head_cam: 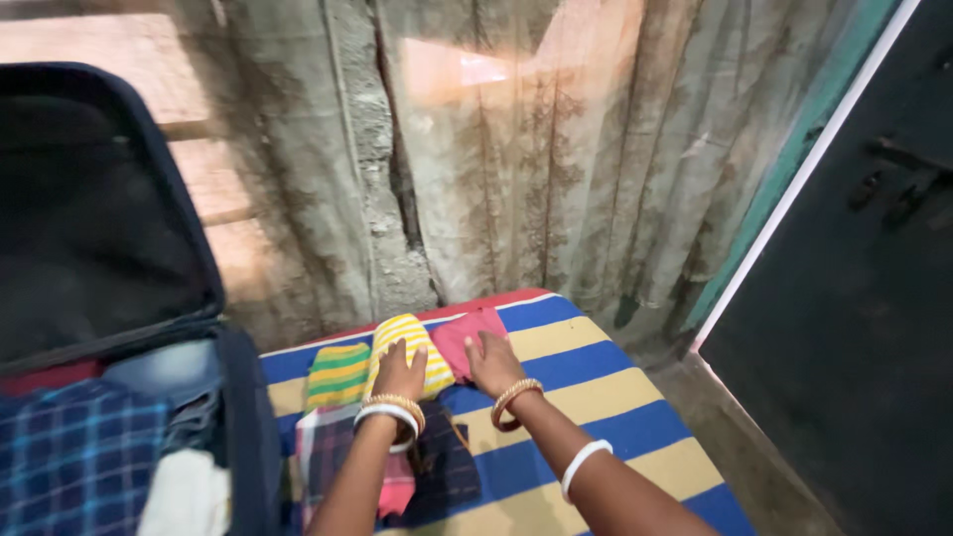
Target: The person opens a suitcase, removes various items of clothing, and folds them on a bed. The person folds a striped shirt, a solid-colored top, and a checkered garment, then places them in a neat row on the bed surface.
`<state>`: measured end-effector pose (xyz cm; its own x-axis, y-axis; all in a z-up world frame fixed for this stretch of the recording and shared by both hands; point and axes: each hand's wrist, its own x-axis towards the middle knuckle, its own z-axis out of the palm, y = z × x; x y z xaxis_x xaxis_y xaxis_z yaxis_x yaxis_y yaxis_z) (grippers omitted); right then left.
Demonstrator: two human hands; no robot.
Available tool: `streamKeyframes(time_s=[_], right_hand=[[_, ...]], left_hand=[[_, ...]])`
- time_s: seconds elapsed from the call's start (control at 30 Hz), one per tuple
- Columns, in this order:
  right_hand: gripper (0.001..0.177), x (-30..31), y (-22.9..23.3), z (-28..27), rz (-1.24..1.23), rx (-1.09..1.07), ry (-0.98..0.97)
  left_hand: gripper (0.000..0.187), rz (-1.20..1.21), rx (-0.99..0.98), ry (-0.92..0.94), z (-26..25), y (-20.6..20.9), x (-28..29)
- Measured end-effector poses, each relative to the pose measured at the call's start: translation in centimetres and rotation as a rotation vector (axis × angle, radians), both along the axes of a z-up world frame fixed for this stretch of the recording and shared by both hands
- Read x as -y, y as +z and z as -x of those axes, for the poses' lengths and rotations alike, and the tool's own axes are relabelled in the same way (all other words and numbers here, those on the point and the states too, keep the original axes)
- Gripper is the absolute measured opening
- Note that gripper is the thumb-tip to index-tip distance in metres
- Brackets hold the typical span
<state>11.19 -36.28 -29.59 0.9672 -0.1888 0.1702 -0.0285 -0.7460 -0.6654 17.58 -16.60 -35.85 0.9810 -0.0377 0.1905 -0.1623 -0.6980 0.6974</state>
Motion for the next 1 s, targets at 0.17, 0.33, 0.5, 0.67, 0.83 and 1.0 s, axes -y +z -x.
streamKeyframes(time_s=[0.17, 0.33, 0.5, 0.67, 0.83, 1.0], right_hand=[[0.057, -4.2, 6.5, 3.2, -0.135, 0.036, 0.069], [0.058, -9.1, 11.2, 6.7, -0.227, 0.227, 0.215], [0.062, -13.3, 12.8, 8.9, -0.208, 0.154, 0.255], [0.065, -15.6, 14.6, 10.3, -0.149, 0.119, 0.288], [0.066, -17.1, 15.9, 10.4, -0.133, 0.123, 0.384], [0.07, -18.7, 14.9, 9.9, -0.209, 0.11, 0.448]], left_hand=[[0.068, 0.134, 0.016, 0.036, 3.8, 8.7, -4.2], [0.069, 0.128, 0.028, 0.046, 7.8, 14.3, -8.4], [0.074, 0.125, 0.014, 0.092, 9.5, 15.5, -12.1], [0.074, 0.127, -0.007, 0.159, 12.4, 17.7, -14.9], [0.073, 0.128, -0.034, 0.209, 14.8, 20.4, -16.4], [0.073, 0.136, -0.011, 0.251, 16.1, 19.2, -17.0]])
